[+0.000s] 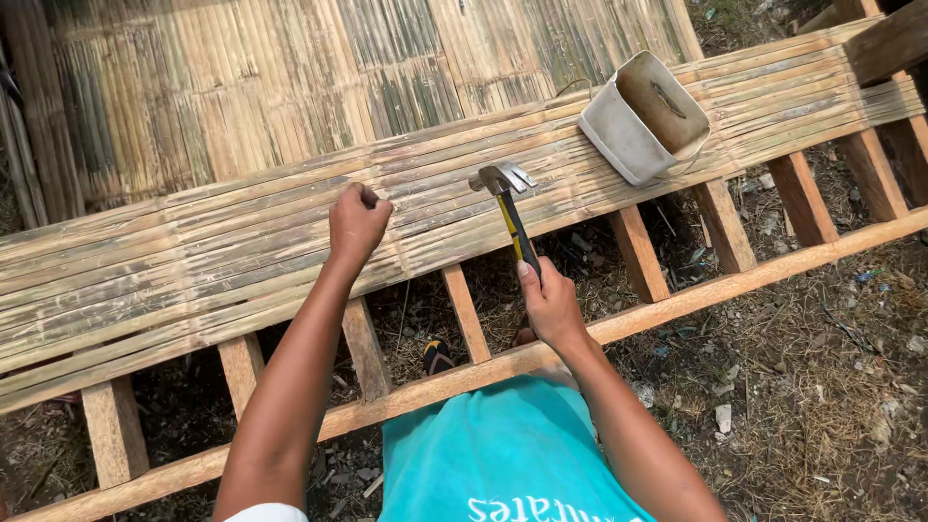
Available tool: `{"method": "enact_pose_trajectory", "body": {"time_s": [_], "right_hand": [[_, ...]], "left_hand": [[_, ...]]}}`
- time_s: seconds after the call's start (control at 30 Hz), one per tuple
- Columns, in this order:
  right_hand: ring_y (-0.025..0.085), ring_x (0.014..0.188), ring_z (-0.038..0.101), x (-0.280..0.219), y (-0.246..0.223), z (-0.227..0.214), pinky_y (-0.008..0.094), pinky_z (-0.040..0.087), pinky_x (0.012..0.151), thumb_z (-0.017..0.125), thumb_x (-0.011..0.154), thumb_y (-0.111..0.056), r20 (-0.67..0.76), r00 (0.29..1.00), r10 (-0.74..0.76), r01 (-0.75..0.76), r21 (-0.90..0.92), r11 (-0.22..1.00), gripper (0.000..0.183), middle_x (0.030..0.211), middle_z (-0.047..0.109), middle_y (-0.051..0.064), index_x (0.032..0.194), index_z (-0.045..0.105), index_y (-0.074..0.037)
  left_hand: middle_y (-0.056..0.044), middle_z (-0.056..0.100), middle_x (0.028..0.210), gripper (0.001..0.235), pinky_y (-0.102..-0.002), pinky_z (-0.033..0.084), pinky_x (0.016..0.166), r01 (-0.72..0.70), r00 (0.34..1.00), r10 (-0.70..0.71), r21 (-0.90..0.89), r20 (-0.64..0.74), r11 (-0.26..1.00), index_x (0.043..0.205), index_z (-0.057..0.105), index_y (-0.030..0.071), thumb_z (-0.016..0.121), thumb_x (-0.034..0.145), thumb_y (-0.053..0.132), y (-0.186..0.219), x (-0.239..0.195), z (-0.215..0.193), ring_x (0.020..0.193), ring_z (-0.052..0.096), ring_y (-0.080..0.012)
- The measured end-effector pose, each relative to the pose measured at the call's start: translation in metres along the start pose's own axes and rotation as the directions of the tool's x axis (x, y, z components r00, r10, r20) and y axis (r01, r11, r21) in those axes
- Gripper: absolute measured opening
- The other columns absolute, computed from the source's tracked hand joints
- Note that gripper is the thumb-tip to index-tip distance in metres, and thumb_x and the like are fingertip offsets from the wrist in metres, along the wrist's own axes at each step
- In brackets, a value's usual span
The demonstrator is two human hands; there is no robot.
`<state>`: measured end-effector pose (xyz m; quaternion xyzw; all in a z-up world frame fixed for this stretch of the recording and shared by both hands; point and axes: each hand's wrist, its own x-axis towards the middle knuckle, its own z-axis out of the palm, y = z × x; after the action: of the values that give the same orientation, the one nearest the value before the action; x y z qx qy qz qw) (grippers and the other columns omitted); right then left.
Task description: The person hammers nails into a bamboo mat laid over a wooden frame. They repeatedly pick nails from a metal container and drive them into the mat using a hammer.
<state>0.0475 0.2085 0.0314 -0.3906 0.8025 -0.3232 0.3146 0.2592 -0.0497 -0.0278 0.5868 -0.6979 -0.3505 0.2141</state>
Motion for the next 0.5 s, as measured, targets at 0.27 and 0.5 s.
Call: {"method": "enact_pose_trajectory", "body": {"time_s": [0.27,0.5], "right_hand": [[0.041,0.061,0.063,-0.006,0.005,0.075,0.050,0.046,0.056,0.052,0.104,-0.045,0.152,0.988,-0.033,0.066,-0.217,0.974,0.045,0.064,0.063,0.019,0.096,0.061,-0.002],[0.045,0.066,0.063,-0.003,0.027,0.074,0.055,0.046,0.061,0.047,0.104,-0.048,0.145,0.989,0.017,0.028,-0.301,0.953,0.049,0.068,0.064,0.023,0.099,0.059,-0.001]], "left_hand": [[-0.014,0.077,0.084,0.019,-0.036,0.058,0.069,0.097,0.995,-0.101,-0.247,-0.001,0.964,0.100,0.076,0.002,0.074,0.087,0.015,-0.094,-0.071,0.014,0.072,0.076,-0.0234],[-0.018,0.078,0.100,0.019,-0.037,0.058,0.080,-0.072,0.982,0.029,-0.232,-0.185,0.970,0.104,0.079,0.003,0.074,0.086,0.008,-0.092,-0.069,0.043,0.087,0.075,-0.0286]]}}
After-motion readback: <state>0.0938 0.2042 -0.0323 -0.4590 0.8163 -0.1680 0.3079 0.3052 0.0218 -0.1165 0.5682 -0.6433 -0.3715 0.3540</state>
